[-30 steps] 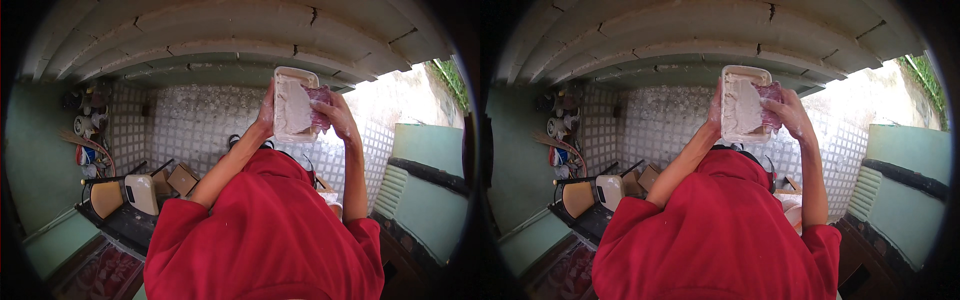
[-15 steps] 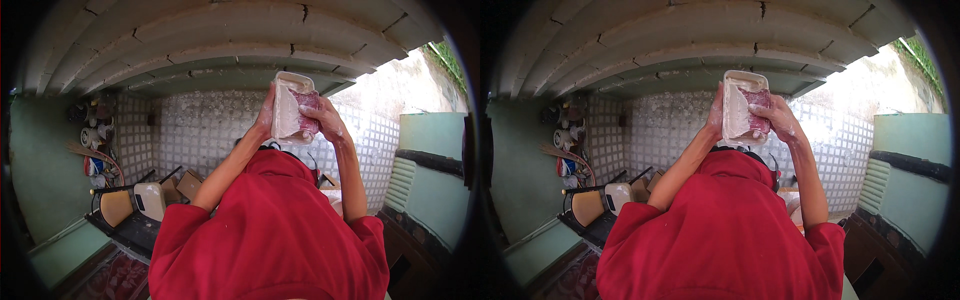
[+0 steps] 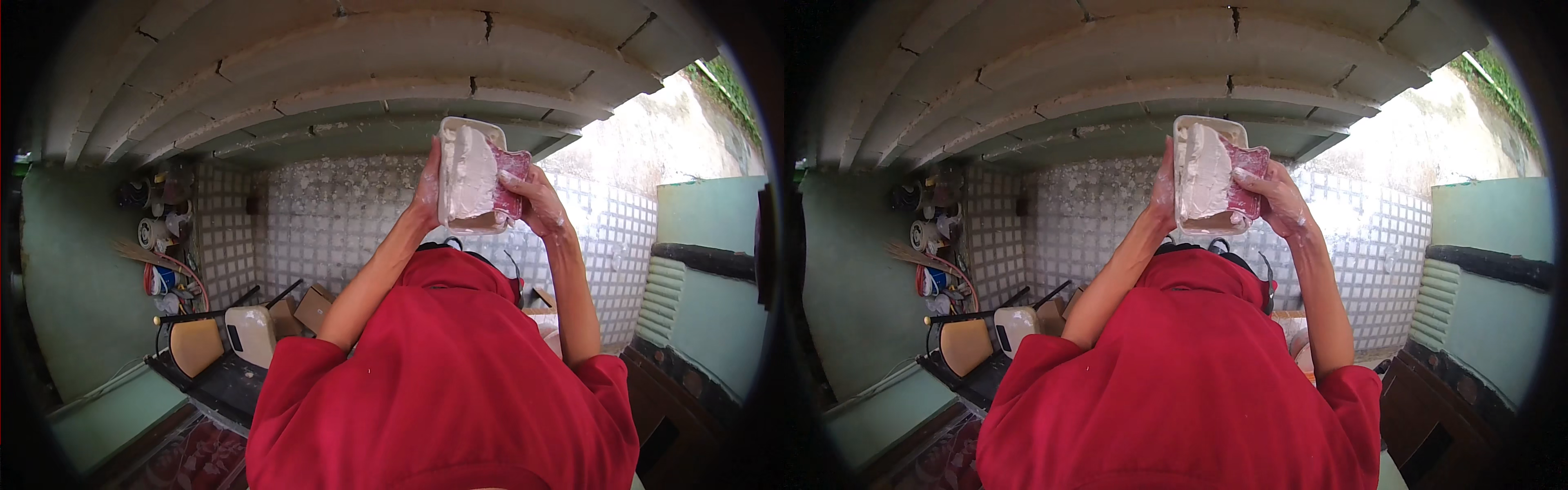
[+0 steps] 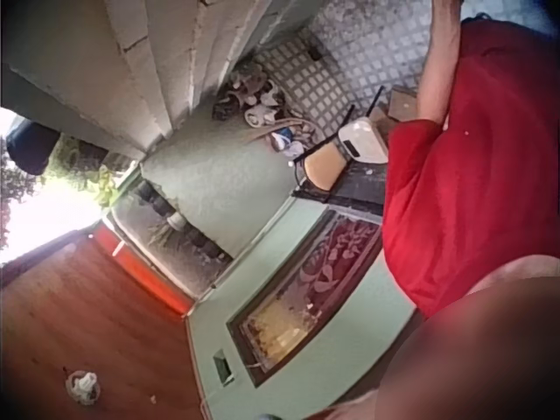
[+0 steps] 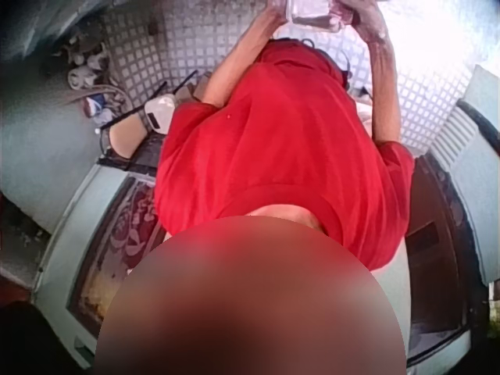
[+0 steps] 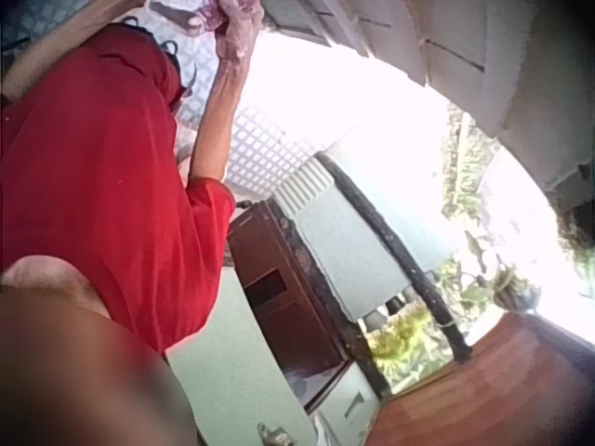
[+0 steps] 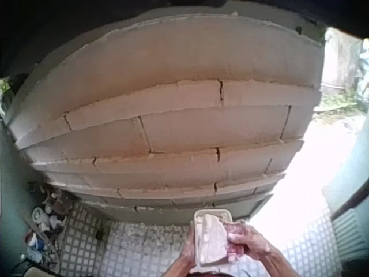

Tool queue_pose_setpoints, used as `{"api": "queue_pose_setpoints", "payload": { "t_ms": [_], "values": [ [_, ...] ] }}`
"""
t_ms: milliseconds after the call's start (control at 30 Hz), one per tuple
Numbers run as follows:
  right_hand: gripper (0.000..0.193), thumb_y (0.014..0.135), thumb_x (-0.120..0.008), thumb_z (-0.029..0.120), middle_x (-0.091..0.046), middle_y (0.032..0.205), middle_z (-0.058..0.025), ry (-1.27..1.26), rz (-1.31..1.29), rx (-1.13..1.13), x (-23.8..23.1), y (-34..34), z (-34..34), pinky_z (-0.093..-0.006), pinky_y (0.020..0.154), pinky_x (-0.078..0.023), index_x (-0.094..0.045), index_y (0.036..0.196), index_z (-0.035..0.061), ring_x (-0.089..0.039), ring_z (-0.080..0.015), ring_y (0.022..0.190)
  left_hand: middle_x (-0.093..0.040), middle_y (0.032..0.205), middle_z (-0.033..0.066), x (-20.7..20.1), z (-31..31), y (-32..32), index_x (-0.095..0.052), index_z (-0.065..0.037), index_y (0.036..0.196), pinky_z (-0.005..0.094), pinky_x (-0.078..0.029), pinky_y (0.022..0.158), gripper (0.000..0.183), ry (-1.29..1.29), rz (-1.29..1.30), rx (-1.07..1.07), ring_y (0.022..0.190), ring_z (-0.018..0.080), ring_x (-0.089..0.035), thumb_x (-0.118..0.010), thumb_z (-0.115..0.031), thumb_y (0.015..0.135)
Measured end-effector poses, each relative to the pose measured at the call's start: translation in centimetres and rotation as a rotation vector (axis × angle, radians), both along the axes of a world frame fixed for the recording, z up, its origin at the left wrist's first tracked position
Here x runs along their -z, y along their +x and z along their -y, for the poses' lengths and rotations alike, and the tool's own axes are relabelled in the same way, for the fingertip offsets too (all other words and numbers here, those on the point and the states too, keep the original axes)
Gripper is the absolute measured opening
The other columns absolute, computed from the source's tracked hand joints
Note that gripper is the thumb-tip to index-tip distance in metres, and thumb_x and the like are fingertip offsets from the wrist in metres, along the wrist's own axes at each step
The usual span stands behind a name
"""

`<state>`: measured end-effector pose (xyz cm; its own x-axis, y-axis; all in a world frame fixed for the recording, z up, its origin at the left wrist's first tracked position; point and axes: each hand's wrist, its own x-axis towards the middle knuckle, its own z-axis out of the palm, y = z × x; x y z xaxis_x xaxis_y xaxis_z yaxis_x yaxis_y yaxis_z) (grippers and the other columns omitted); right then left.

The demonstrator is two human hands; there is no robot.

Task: The recorder uses a putty knife to apply white plaster to gaps in a concrete ceiling.

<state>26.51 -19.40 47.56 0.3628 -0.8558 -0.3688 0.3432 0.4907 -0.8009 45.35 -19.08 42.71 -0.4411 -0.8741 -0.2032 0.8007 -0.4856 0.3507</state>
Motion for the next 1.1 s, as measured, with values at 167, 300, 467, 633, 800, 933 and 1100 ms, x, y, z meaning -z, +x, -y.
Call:
{"api": "queue_pose_setpoints", "payload": {
  "t_ms": [167,300,467,633,800,933,1100],
  "values": [
    [0.031,0.096,-0.064,0.011,-0.068,0.105,-0.01,-0.045,0.167,-0.024,1.9,-1.8,1.0,-0.0292,0.069,-0.06,-0.056,0.122,-0.0025,-0.07,-0.0155,0.086,-0.054,0.141,0.0156,2.8,0.8,1.0,-0.04,-0.007,0.149,0.0502,-0.047,0.108,0.093,0.029,-0.232,0.032,0.124,0.0327,-0.058,-0.04,-0.078,0.09],
    [0.031,0.099,-0.062,0.019,-0.069,0.105,-0.0098,-0.057,0.281,0.118,3.4,-0.9,2.3,-0.0337,0.069,-0.063,-0.057,0.123,-0.0006,-0.071,-0.0168,0.088,-0.052,0.145,0.0133,7.0,-2.3,3.3,-0.04,-0.01,0.15,0.0535,-0.046,0.107,0.086,0.1,-0.201,-0.111,0.127,0.0336,-0.055,-0.042,-0.074,0.092],
    [0.026,0.101,-0.058,0.019,-0.072,0.103,-0.0098,-0.05,0.128,0.35,10.4,0.7,7.9,-0.034,0.072,-0.062,-0.061,0.12,0.0009,-0.072,-0.0166,0.085,-0.048,0.149,0.0113,11.6,-5.6,7.1,-0.04,-0.014,0.151,0.0571,-0.044,0.108,0.079,0.223,-0.126,-0.262,0.131,0.0348,-0.052,-0.045,-0.068,0.094],
    [0.019,0.101,-0.059,0.016,-0.071,0.099,-0.0072,-0.075,0.24,0.534,20.3,3.4,15.9,-0.0305,0.07,-0.06,-0.062,0.116,0.0056,-0.071,-0.0176,0.083,-0.039,0.156,0.0129,15.9,-10.2,8.9,-0.031,-0.016,0.155,0.0616,-0.038,0.111,0.09,0.323,0.165,-0.317,0.136,0.0402,-0.046,-0.05,-0.072,0.088],
    [0.02,0.096,-0.061,0.014,-0.067,0.086,-0.0083,-0.079,0.24,0.733,23.5,9.0,21.4,-0.0325,0.069,-0.063,-0.063,0.109,-0.0009,-0.068,-0.0155,0.072,-0.042,0.151,0.0178,22.1,-13.1,9.7,-0.035,-0.016,0.154,0.0626,-0.041,0.107,0.093,-0.026,-0.2,-0.282,0.131,0.0435,-0.048,-0.057,-0.073,0.083],
    [0.013,0.096,-0.059,0.009,-0.068,0.092,-0.0113,-0.144,0.161,0.792,22.6,10.4,24.1,-0.0362,0.073,-0.063,-0.061,0.106,-0.0002,-0.069,-0.0189,0.078,-0.048,0.144,0.0237,18.6,-16.3,10.2,-0.039,-0.016,0.151,0.0636,-0.047,0.1,0.094,0.555,0.065,-0.423,0.123,0.0465,-0.054,-0.061,-0.073,0.08],
    [0.01,0.095,-0.059,0.006,-0.068,0.083,-0.0121,-0.314,0.235,0.814,17.1,10.4,25.9,-0.0361,0.072,-0.064,-0.062,0.095,-0.0035,-0.068,-0.0185,0.074,-0.048,0.142,0.0257,20.2,-17.8,10.8,-0.039,-0.014,0.151,0.0664,-0.048,0.098,0.09,0.592,0.055,-0.435,0.123,0.0479,-0.054,-0.059,-0.071,0.083]
  ]
}}
